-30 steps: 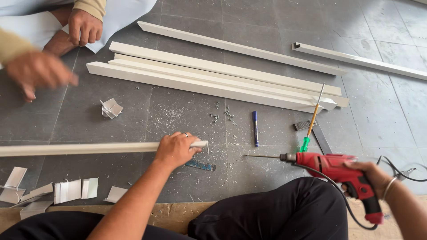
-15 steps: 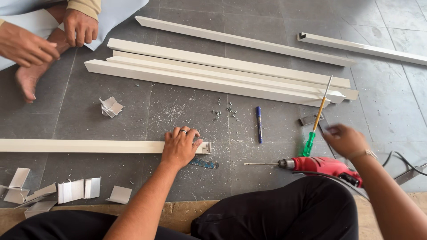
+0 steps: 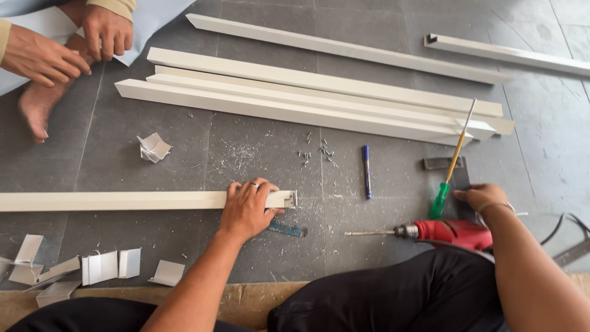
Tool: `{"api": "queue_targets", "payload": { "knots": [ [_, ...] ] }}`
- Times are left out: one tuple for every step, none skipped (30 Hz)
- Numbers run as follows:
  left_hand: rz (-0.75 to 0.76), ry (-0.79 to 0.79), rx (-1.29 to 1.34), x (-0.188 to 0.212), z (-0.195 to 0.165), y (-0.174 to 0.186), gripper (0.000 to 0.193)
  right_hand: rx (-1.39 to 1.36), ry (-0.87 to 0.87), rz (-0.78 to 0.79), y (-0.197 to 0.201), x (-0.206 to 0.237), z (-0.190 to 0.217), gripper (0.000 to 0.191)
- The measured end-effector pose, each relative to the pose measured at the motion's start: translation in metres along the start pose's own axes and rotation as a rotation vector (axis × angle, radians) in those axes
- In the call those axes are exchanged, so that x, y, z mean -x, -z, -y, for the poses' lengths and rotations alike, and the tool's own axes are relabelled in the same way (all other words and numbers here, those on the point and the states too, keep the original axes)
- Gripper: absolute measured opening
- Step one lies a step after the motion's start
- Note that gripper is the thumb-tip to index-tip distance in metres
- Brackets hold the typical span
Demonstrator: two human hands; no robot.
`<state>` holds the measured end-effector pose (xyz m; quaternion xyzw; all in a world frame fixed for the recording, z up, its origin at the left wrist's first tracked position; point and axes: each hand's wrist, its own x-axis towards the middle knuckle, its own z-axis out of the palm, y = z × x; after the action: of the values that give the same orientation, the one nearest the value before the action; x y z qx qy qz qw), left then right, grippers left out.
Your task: The person assembles a white plastic molding by attaching a metal bracket to its end. They mark the bracket with a pen, drill a pilot hole, and then secure the bracket using a screwdriver and a power drill. The person also uses a square tool to check the alignment of the bracket.
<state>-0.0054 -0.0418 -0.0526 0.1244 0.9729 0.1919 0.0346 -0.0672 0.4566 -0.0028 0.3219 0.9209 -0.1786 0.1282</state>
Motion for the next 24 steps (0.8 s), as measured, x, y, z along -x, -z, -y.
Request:
{"api": "queue_targets", "payload": {
  "knots": [
    [-0.022,-0.015,0.010,-0.001,-0.004,0.007,0.054,-0.109,-0.015,-0.008,0.001,-0.002,-0.006,0.076],
    [-0.044,-0.031,0.017,-0.004,-0.006,0.016,0.054,-0.221,-0.030,-0.014,0.002,-0.002,-0.012,0.077],
    [-0.070,-0.050,0.022,-0.006,-0.009,0.028,0.053,-0.226,-0.001,-0.050,0.003,-0.002,-0.018,0.072],
    [-0.113,-0.083,0.020,-0.006,-0.013,0.041,0.051,-0.232,0.027,-0.086,0.005,-0.003,-0.026,0.067],
    [-0.157,-0.118,0.016,-0.006,-0.017,0.055,0.049,-0.086,0.101,-0.162,0.008,-0.003,-0.038,0.056],
    [-0.204,-0.155,0.012,-0.005,-0.022,0.068,0.046,0.058,0.175,-0.242,0.013,-0.002,-0.048,0.045],
    [-0.263,-0.182,0.024,-0.002,-0.026,0.081,0.046,0.090,0.202,-0.362,0.016,-0.002,-0.058,0.037],
    [-0.319,-0.209,0.038,0.002,-0.031,0.093,0.046,0.124,0.226,-0.480,0.020,-0.001,-0.068,0.029],
    [-0.372,-0.234,0.054,0.007,-0.036,0.103,0.045,0.094,0.198,-0.543,0.027,-0.001,-0.077,0.028],
    [-0.434,-0.256,0.034,0.012,-0.040,0.113,0.047,0.036,0.163,-0.576,0.031,-0.001,-0.085,0.026],
    [-0.493,-0.279,0.014,0.019,-0.045,0.120,0.049,-0.025,0.129,-0.606,0.035,0.001,-0.092,0.025],
    [-0.557,-0.304,-0.005,0.021,-0.048,0.128,0.051,-0.155,0.087,-0.575,0.038,0.003,-0.096,0.023],
    [-0.575,-0.307,-0.022,0.023,-0.051,0.134,0.053,-0.313,0.052,-0.546,0.042,0.006,-0.097,0.022],
    [-0.592,-0.307,-0.039,0.027,-0.055,0.139,0.054,-0.466,0.018,-0.510,0.046,0.011,-0.096,0.021],
    [-0.609,-0.306,-0.054,0.031,-0.058,0.144,0.055,-0.631,0.021,-0.462,0.049,0.018,-0.091,0.019],
    [-0.634,-0.311,-0.051,0.035,-0.060,0.147,0.055,-0.800,0.023,-0.408,0.051,0.026,-0.083,0.018],
    [-0.658,-0.316,-0.043,0.039,-0.064,0.150,0.054,-0.955,0.023,-0.360,0.054,0.036,-0.072,0.017],
    [-0.683,-0.323,-0.034,0.043,-0.067,0.152,0.053,-1.052,0.061,-0.325,0.055,0.049,-0.059,0.016],
    [-0.704,-0.327,-0.031,0.046,-0.069,0.154,0.054,-1.148,0.094,-0.284,0.056,0.065,-0.044,0.015],
    [-0.725,-0.331,-0.026,0.049,-0.071,0.156,0.054,-1.247,0.128,-0.235,0.054,0.083,-0.029,0.014],
    [-0.745,-0.334,-0.019,0.052,-0.072,0.156,0.054,-1.292,0.166,-0.177,0.050,0.102,-0.010,0.013],
    [-0.758,-0.340,-0.016,0.054,-0.071,0.157,0.053,-1.336,0.196,-0.119,0.043,0.120,0.009,0.012],
    [-0.771,-0.346,-0.012,0.056,-0.070,0.156,0.053,-1.375,0.222,-0.064,0.035,0.138,0.028,0.012],
    [-0.780,-0.350,-0.007,0.058,-0.067,0.153,0.052,-1.388,0.224,0.001,0.027,0.153,0.047,0.012]
  ]
}}
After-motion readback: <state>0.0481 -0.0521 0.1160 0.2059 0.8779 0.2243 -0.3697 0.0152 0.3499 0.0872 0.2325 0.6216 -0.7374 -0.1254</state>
